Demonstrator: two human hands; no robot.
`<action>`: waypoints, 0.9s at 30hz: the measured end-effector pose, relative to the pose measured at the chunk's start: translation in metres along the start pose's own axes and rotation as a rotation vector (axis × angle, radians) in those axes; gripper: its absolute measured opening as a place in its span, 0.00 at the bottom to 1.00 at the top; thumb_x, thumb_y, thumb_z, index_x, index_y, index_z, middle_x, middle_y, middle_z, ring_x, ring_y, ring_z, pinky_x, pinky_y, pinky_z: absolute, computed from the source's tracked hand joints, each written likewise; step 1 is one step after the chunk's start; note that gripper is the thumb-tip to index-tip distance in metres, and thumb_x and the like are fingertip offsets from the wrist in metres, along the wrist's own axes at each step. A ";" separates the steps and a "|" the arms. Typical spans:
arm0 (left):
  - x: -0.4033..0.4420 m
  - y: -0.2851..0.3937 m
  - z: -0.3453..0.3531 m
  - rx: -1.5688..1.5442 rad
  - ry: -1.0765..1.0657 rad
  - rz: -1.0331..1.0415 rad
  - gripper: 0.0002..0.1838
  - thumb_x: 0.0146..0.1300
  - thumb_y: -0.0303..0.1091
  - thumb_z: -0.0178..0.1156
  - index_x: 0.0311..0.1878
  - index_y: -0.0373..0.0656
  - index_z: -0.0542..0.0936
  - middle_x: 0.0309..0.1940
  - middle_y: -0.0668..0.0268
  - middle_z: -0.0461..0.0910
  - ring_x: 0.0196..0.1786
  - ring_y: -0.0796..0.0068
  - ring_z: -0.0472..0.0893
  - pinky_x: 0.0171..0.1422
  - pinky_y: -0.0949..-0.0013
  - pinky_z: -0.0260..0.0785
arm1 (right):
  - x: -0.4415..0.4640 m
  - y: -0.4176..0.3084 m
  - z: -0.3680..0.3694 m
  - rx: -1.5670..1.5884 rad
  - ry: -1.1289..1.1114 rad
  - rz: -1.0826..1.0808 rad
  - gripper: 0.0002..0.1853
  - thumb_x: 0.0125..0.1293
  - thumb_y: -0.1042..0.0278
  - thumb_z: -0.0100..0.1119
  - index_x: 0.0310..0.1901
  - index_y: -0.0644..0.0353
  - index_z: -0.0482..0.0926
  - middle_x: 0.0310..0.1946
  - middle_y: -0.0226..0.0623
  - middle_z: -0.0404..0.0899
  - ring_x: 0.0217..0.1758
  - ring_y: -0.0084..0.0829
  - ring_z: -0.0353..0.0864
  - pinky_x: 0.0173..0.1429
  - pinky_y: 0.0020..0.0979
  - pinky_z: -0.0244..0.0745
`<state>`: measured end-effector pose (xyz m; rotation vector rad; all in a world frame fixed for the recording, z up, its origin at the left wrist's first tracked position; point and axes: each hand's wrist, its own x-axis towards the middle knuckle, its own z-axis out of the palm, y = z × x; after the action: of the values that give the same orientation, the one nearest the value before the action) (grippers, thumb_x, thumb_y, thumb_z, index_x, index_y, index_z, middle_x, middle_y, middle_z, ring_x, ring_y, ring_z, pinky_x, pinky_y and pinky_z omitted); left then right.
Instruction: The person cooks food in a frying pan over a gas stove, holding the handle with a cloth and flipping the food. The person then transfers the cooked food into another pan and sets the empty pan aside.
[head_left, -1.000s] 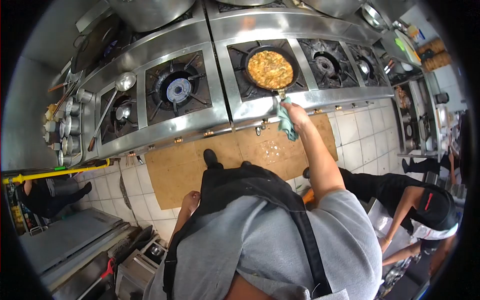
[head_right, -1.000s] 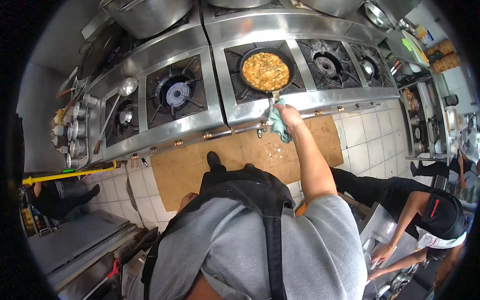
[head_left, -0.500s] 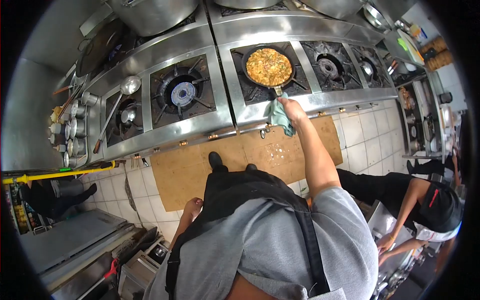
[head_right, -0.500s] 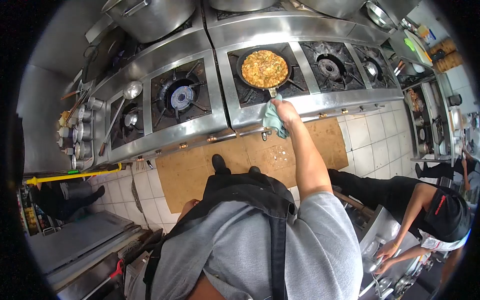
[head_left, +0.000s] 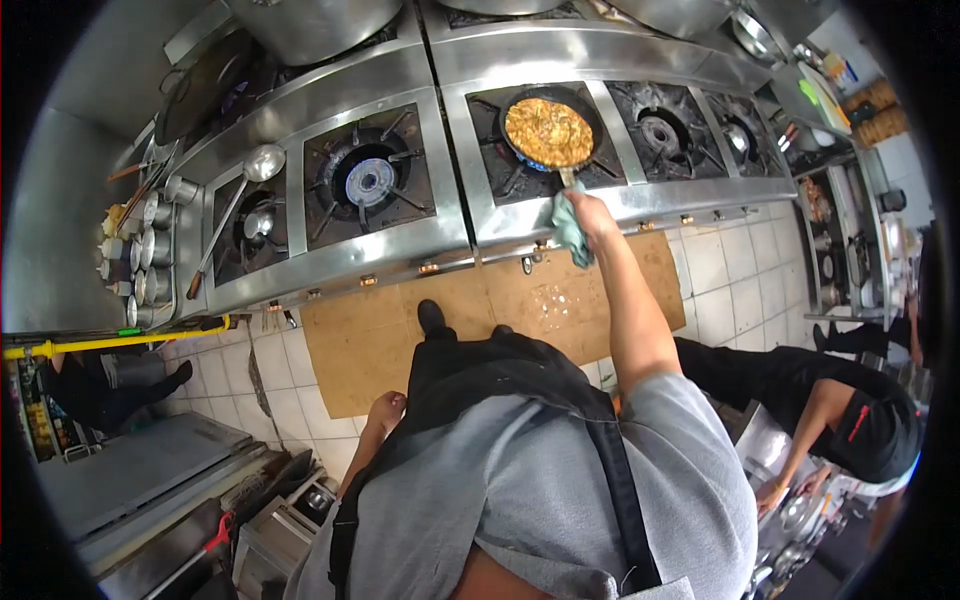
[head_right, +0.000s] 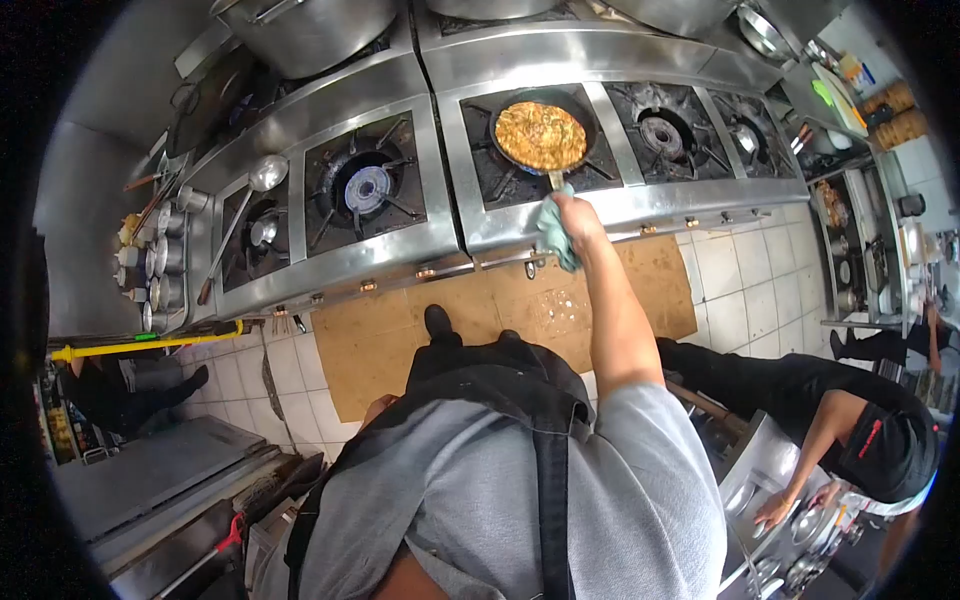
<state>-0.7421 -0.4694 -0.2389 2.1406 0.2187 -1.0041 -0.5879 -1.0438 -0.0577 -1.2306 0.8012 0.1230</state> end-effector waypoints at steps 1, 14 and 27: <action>-0.013 0.019 -0.005 0.006 -0.003 0.002 0.15 0.58 0.42 0.56 0.40 0.41 0.82 0.35 0.55 0.83 0.42 0.58 0.81 0.48 0.64 0.71 | 0.011 -0.005 0.005 -0.009 -0.009 -0.018 0.15 0.68 0.59 0.48 0.32 0.61 0.78 0.20 0.30 0.75 0.16 0.29 0.72 0.23 0.33 0.71; -0.042 0.087 -0.032 0.311 -0.001 -0.024 0.15 0.59 0.41 0.56 0.42 0.40 0.81 0.34 0.55 0.82 0.41 0.61 0.81 0.47 0.67 0.71 | 0.006 0.002 0.009 -0.037 0.067 -0.041 0.14 0.66 0.61 0.52 0.34 0.64 0.78 0.25 0.33 0.79 0.23 0.26 0.75 0.31 0.31 0.73; 0.010 0.024 0.002 0.313 -0.095 0.033 0.17 0.60 0.43 0.55 0.44 0.40 0.82 0.36 0.53 0.83 0.42 0.59 0.82 0.47 0.64 0.72 | -0.160 0.033 -0.084 0.082 0.380 -0.105 0.12 0.67 0.64 0.52 0.39 0.65 0.77 0.25 0.31 0.77 0.22 0.24 0.75 0.27 0.30 0.74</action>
<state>-0.7262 -0.4896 -0.2333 2.3587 -0.0230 -1.1801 -0.7608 -1.0532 0.0042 -1.2321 1.0562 -0.2344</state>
